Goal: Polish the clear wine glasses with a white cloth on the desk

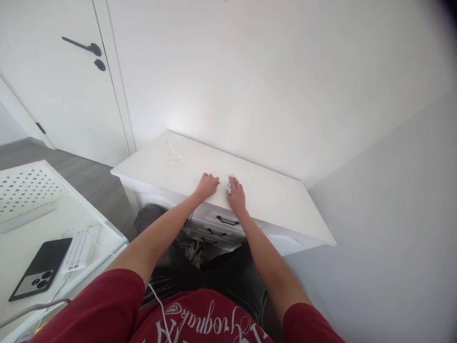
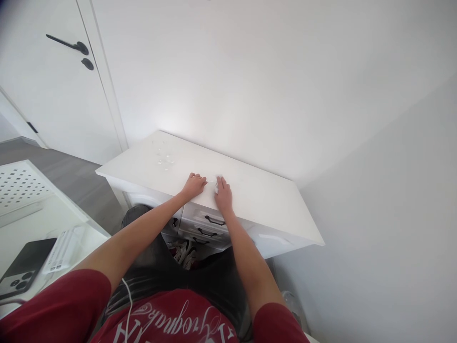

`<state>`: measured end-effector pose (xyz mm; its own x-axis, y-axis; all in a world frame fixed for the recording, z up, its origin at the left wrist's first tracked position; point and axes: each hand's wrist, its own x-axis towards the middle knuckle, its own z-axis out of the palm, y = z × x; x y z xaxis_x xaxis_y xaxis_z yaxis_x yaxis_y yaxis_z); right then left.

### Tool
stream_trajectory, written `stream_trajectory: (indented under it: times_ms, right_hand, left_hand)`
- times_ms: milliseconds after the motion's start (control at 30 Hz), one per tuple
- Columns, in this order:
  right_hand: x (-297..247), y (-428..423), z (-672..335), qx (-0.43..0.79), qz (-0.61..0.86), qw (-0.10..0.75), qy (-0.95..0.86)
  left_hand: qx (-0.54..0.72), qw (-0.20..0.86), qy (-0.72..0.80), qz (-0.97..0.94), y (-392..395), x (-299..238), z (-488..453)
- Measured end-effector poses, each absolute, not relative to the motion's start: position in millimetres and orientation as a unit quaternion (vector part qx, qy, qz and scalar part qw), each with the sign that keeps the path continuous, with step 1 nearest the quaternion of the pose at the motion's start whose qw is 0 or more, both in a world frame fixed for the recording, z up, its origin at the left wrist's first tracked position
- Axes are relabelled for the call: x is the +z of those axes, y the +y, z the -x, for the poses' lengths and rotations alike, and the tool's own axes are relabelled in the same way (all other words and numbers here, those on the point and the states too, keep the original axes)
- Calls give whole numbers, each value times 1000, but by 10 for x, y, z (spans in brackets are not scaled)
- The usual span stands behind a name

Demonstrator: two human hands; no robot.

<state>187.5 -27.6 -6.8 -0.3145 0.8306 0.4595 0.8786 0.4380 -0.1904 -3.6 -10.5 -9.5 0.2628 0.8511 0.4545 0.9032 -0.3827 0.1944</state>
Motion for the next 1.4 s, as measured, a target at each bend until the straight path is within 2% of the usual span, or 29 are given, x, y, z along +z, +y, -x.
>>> stream_trajectory:
  times_ms: [233, 400, 600, 767, 933, 1100, 1267, 1400]
  right_hand:
    - [-106, -257, -1880, -44, 535, 253, -805]
    - [-97, -276, -1874, -33, 479, 240, -844]
    - [-95, -285, -1875, -42, 532, 266, -803]
    - [-82, -289, -1875, -32, 462, 233, -855]
    - [-93, -277, -1875, -45, 529, 262, -806]
    - [-90, -281, -1871, -28, 454, 228, -861]
    - [-110, -274, -1879, -33, 535, 276, -798]
    - [-107, -273, -1872, -24, 466, 247, -849]
  left_hand:
    - [-256, 41, -562, 785, -145, -63, 35]
    - [-258, 59, -561, 784, -158, -49, 41]
    - [-254, 47, -542, 799, -136, -74, 48]
    - [-252, 44, -549, 796, -127, -84, 47]
    - [-243, 50, -549, 798, -107, -110, 50]
    - [-240, 51, -554, 796, -93, -119, 39]
    - [-239, 30, -556, 795, -103, -90, 26]
    - [-251, 25, -556, 792, -121, -84, 27]
